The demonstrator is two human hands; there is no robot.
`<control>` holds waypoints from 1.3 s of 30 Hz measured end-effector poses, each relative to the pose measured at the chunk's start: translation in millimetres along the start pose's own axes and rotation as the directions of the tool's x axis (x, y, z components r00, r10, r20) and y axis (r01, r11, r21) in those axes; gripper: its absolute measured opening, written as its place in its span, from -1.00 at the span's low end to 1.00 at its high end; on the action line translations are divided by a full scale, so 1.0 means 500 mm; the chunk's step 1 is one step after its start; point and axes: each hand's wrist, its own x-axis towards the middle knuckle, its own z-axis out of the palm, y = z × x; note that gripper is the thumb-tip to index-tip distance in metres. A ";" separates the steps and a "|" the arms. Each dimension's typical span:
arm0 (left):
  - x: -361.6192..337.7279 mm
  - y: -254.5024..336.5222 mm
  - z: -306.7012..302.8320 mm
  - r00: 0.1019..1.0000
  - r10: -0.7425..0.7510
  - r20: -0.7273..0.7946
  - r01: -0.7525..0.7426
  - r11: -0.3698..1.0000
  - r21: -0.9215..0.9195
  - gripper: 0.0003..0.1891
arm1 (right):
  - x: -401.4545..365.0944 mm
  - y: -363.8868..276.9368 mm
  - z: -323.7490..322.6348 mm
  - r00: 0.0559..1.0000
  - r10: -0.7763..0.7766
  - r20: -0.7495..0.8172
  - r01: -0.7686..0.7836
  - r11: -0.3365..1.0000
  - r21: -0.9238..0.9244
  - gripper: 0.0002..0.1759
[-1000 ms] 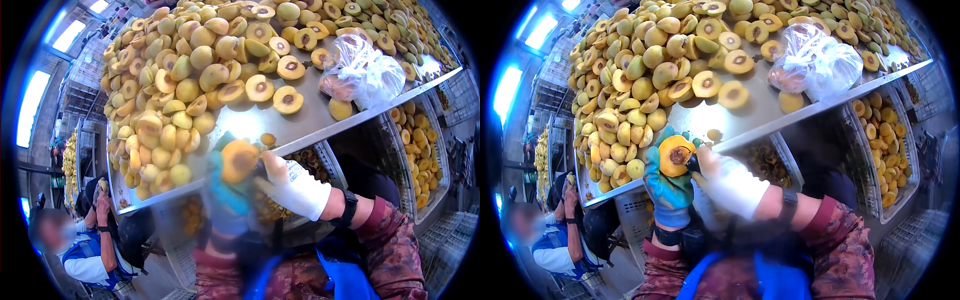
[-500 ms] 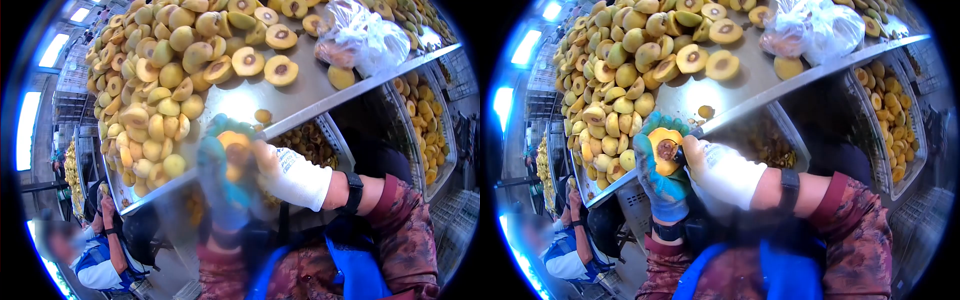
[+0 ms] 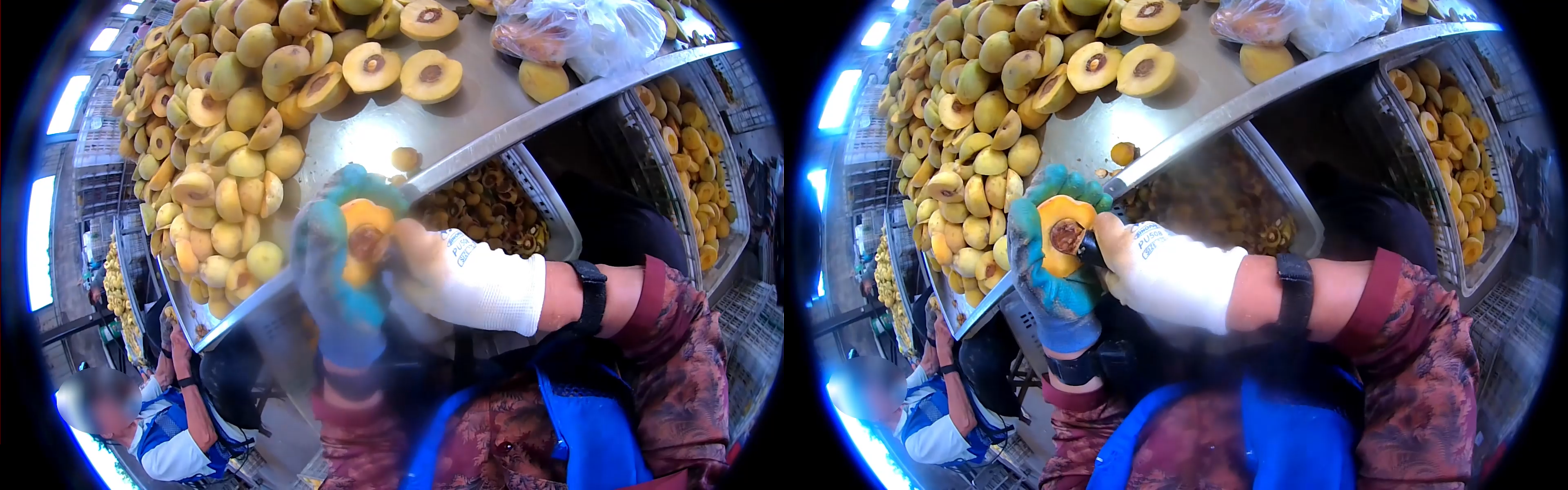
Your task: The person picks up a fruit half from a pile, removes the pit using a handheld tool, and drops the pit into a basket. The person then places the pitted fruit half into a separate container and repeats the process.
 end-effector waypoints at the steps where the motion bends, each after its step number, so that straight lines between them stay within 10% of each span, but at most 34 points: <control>1: 0.001 0.005 -0.002 1.000 -0.026 -0.004 0.026 0.997 0.077 -0.59 | -0.004 0.003 0.001 0.998 -0.067 -0.015 0.066 0.994 -0.086 -0.63; 18: 0.013 0.032 -0.003 0.960 -0.198 0.200 0.117 0.928 0.355 -0.49 | -0.017 -0.033 -0.013 0.933 0.302 0.196 -0.336 0.926 0.172 -0.61; 27: 0.024 0.055 0.000 0.877 -0.402 0.264 0.267 0.864 0.428 -0.51 | -0.028 -0.015 -0.011 0.950 0.180 0.256 -0.210 0.973 0.096 -0.57; 31: 0.012 0.046 -0.024 0.880 -0.420 0.220 0.295 0.848 0.440 -0.49 | -0.009 -0.081 -0.052 0.706 0.466 0.534 -0.676 0.670 0.309 -0.59; 39: 0.006 0.049 -0.005 0.878 -0.344 0.332 0.238 0.917 0.321 -0.49 | -0.006 -0.080 -0.061 0.680 0.403 0.613 -0.696 0.617 0.367 -0.64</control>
